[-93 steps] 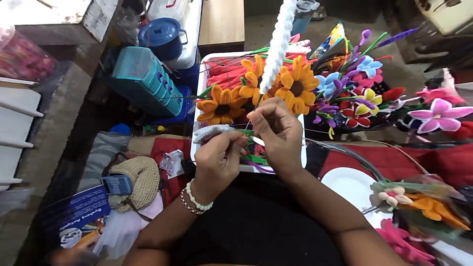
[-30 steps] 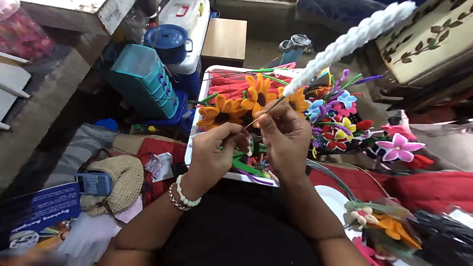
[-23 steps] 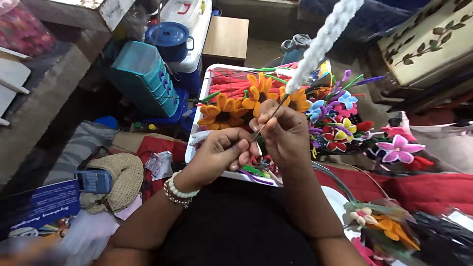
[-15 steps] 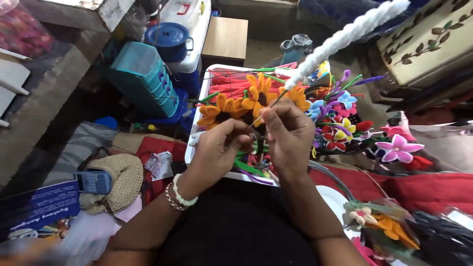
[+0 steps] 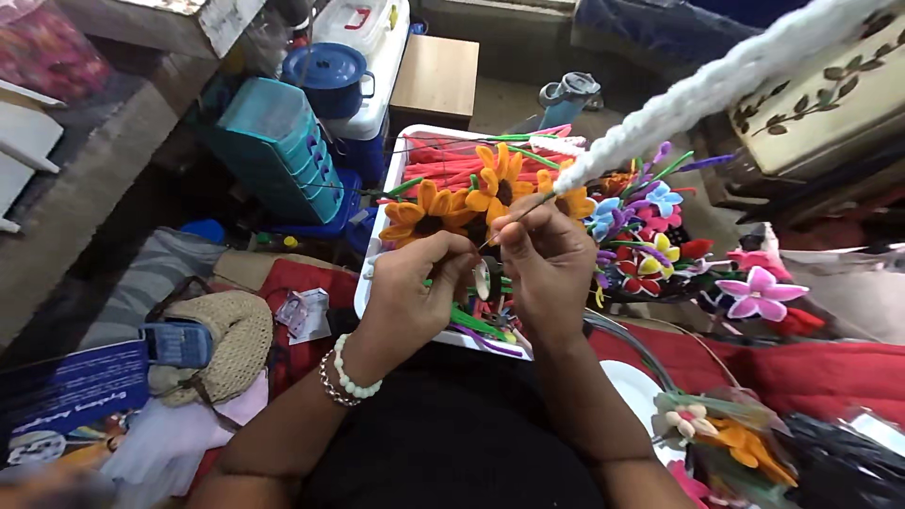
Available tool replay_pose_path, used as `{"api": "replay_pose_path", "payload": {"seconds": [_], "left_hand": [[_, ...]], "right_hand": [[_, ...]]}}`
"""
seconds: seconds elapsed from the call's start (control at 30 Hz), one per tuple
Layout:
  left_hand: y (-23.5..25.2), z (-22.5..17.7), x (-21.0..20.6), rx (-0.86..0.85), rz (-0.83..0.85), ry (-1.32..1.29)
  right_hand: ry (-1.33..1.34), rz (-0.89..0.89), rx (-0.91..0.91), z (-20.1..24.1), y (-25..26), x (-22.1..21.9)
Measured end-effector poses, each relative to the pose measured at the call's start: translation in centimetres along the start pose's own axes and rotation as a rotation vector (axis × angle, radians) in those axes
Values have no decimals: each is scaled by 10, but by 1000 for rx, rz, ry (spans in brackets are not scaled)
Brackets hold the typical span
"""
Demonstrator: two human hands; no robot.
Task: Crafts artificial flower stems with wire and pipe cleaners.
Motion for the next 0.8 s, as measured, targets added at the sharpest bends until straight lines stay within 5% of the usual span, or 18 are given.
{"api": "replay_pose_path", "payload": {"seconds": [0.27,0.53,0.6,0.8], "left_hand": [[-2,4,-16,209,396,-577],[-10,10,-36,282,535,-900],[-5,12,-31,257,462,-761],[4,-12,9,-142,-10,209]], "right_hand": [[402,159,-224,-23,0,-11],[491,256,-249,-22,-2,-19],[389,191,-186,-17,2,-13],[-34,-87,44,7,5,0]]}}
Point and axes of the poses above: each hand's wrist, its own y-axis towards the middle knuckle, its own x-axis out of the back of the hand, z = x × y, the point moved 9 cm from there along y, towards the middle knuckle, and after that the axes turned 12 degrees about y, right-handed, at the moved point
